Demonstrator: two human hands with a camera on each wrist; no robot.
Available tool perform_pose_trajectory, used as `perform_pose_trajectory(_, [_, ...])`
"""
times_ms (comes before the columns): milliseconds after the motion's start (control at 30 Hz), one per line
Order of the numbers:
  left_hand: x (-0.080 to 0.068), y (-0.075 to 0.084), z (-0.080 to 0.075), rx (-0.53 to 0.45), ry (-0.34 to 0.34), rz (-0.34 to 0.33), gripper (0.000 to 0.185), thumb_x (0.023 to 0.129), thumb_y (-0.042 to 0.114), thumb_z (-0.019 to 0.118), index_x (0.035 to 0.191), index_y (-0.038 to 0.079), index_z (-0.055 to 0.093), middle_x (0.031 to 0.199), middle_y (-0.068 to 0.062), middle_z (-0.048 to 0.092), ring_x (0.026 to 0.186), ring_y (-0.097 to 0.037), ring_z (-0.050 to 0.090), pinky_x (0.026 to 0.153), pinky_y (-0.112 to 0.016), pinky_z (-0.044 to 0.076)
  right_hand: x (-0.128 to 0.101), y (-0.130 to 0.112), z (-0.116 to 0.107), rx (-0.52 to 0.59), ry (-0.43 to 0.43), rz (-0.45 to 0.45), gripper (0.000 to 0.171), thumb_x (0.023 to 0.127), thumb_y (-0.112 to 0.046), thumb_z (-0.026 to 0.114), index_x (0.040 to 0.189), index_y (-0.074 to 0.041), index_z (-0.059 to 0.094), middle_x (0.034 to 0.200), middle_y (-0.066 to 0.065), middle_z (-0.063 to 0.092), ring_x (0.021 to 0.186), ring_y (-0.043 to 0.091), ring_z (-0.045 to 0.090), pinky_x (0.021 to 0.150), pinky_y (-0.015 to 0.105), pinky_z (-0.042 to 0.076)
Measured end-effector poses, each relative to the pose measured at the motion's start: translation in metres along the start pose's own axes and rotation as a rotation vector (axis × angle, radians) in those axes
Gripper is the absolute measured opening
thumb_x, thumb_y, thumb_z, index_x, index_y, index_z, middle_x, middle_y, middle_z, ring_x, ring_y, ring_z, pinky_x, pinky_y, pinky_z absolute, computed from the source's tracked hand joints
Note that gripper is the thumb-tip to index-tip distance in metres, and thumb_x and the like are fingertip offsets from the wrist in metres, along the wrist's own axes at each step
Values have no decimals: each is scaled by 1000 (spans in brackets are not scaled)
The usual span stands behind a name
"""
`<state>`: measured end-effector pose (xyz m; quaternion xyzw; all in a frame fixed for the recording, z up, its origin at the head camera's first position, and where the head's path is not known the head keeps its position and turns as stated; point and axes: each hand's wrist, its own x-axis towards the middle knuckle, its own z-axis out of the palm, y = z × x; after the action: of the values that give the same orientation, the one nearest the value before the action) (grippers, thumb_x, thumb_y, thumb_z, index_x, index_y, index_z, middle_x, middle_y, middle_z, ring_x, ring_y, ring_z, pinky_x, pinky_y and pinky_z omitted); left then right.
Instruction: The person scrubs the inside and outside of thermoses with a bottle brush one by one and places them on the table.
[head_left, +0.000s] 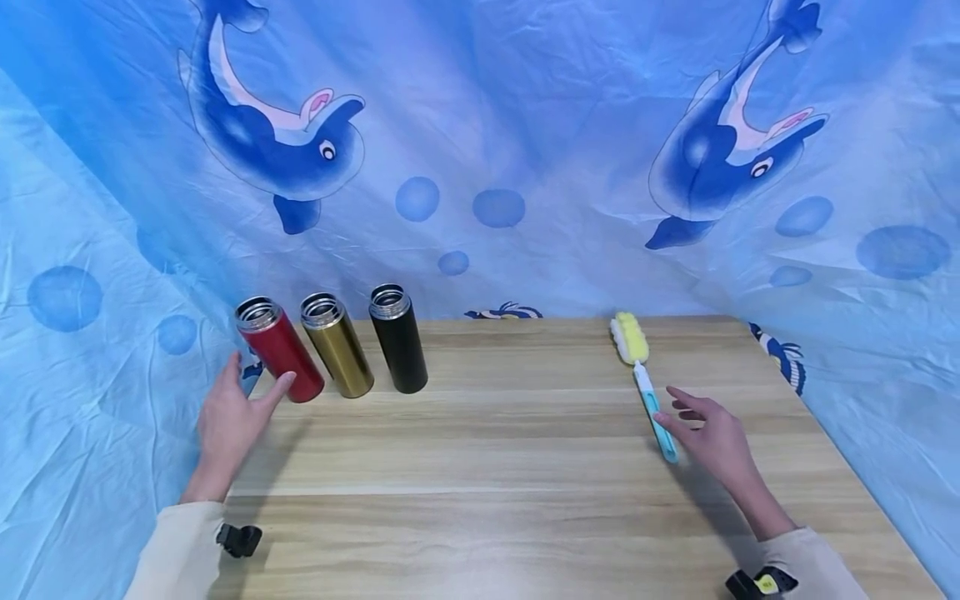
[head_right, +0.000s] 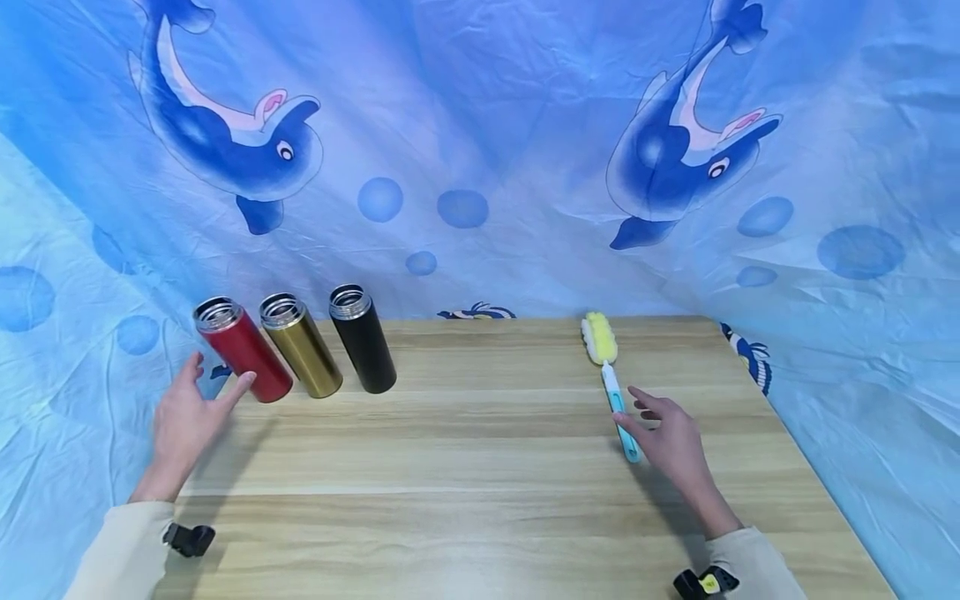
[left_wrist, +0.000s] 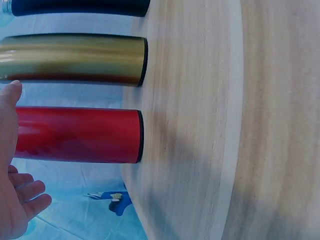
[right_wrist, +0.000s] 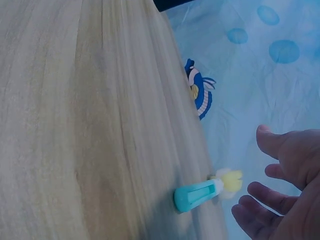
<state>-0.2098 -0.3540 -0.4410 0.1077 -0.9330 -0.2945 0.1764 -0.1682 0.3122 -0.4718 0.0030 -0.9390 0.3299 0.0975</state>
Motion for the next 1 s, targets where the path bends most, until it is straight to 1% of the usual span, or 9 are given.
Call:
perform_pose_trajectory(100, [5,-3,2,-53,-10,-38,103,92,64,63,162,4,18,159,-30,33,139,-54,39,103,-73,36,3,3,3,13,-38,52,64,99,-43,67,146,-2,54,127,30,64,110,47,66,80,53,59])
perform_pose_trajectory(200, [8,-5,5,-96,-7,-58,101,92,63,64,162,6,20,160,-28,34,139,-52,40,105,-73,37,5,6,6,14,-70,90,65,99,-43,67,147,-2,53,127,29,65,111,45,65,81,52,59])
perform_pose_trajectory(400, [14,-6,8,-183,12,-79,98,91,58,69,161,7,22,160,-25,35,139,-50,41,108,-70,36,10,15,14,0,-91,91,65,98,-44,67,144,0,56,120,27,69,105,41,69,76,45,60])
perform_pose_trajectory(500, [16,-6,9,-204,22,-76,97,91,56,70,160,7,24,159,-26,37,138,-49,43,109,-69,36,12,19,18,-11,-99,99,64,98,-43,67,143,1,56,118,26,70,104,40,69,73,41,59])
perform_pose_trajectory(600, [18,-7,12,-215,34,-61,94,91,54,71,159,6,27,156,-26,41,136,-49,45,109,-68,37,15,22,22,-26,-108,130,62,99,-42,67,143,0,56,119,25,69,104,38,68,72,39,58])
perform_pose_trajectory(767, [22,-9,17,-224,62,-27,91,90,50,75,156,4,33,151,-25,48,131,-48,50,107,-66,40,19,26,25,-51,-117,155,58,100,-38,66,141,2,57,117,24,69,105,38,67,73,39,55])
perform_pose_trajectory(833, [23,-10,20,-225,67,-21,90,90,48,76,156,4,34,151,-25,48,130,-48,51,106,-65,40,20,27,27,-60,-115,155,56,100,-36,67,140,2,58,115,23,70,103,37,67,72,39,54])
perform_pose_trajectory(1000, [26,-12,25,-231,62,-20,89,89,47,76,155,4,34,151,-25,48,130,-49,51,106,-66,40,21,30,28,-80,-112,164,54,99,-35,68,137,2,61,106,17,71,94,30,66,67,32,50])
